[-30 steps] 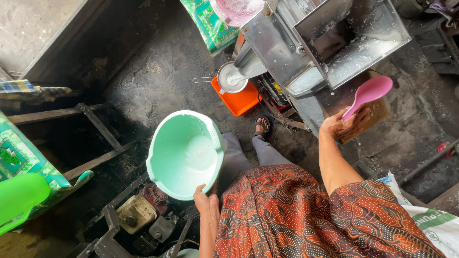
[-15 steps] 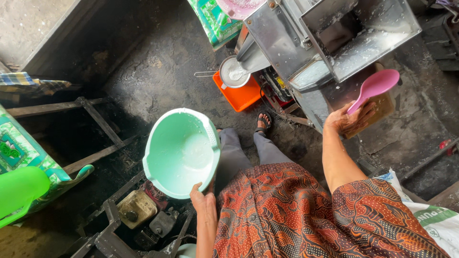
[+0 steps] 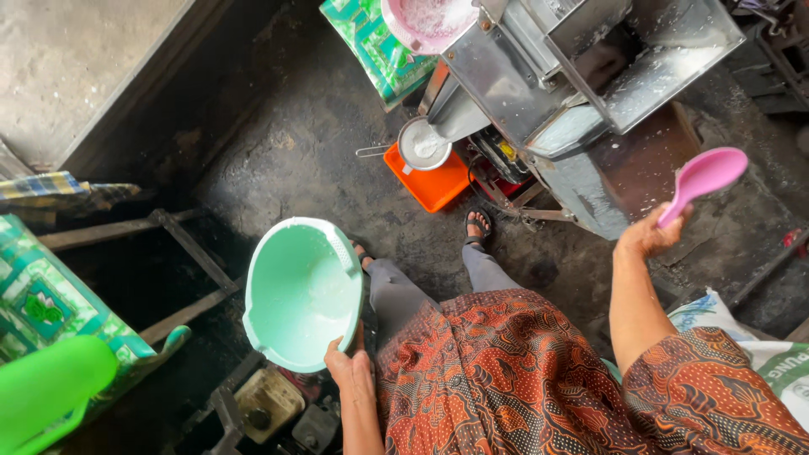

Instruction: The person operates a metal grinding machine, using a pink plastic scoop to transfer a white granular substance from a pink bowl into the machine's hopper. They hold a light green bucket in their left hand throughout the process.

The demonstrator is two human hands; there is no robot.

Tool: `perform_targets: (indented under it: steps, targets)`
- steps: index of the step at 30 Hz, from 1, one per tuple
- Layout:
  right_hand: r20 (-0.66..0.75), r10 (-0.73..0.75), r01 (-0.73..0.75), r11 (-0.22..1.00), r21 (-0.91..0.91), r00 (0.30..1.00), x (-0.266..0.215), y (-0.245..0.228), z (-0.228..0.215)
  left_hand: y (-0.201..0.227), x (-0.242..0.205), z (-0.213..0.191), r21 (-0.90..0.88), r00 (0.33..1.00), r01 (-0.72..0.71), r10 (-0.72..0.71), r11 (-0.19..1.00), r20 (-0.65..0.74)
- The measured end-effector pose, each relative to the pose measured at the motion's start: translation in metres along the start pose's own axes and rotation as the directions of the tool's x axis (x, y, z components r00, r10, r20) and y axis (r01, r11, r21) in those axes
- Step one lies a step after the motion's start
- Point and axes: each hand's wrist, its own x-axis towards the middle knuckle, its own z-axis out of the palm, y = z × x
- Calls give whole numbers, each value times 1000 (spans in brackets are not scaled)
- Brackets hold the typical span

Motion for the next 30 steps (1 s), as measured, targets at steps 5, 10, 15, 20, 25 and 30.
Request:
perform_targets:
  steps: [5,10,15,20,25,30]
  targets:
    - [-219,367,-357,930,85,904,-58,22,-61,62,36,21,58,997,26,-30,998,78]
    - [-148,397,-423,824,-376,906,-217,-66,-84,130,90,40,150,999,-7,0,989,47]
    - [572,659,-444,752,-487,489,-355,-174,-66,198,152,53,145,998,-37,43,989,-37]
    - [749,663,381,691,-614,4,-389,-285,-36,249,139,64,174,986,-131,147,976,-82]
    - [801,582,594,696,-402,-140,-396,-270,-18,246,159,51,142,973,-187,204,972,-112]
    - [717,697,780,450,-436,-1,-383,-248,-18,224,184,18,143,977,-120,142,982,-160]
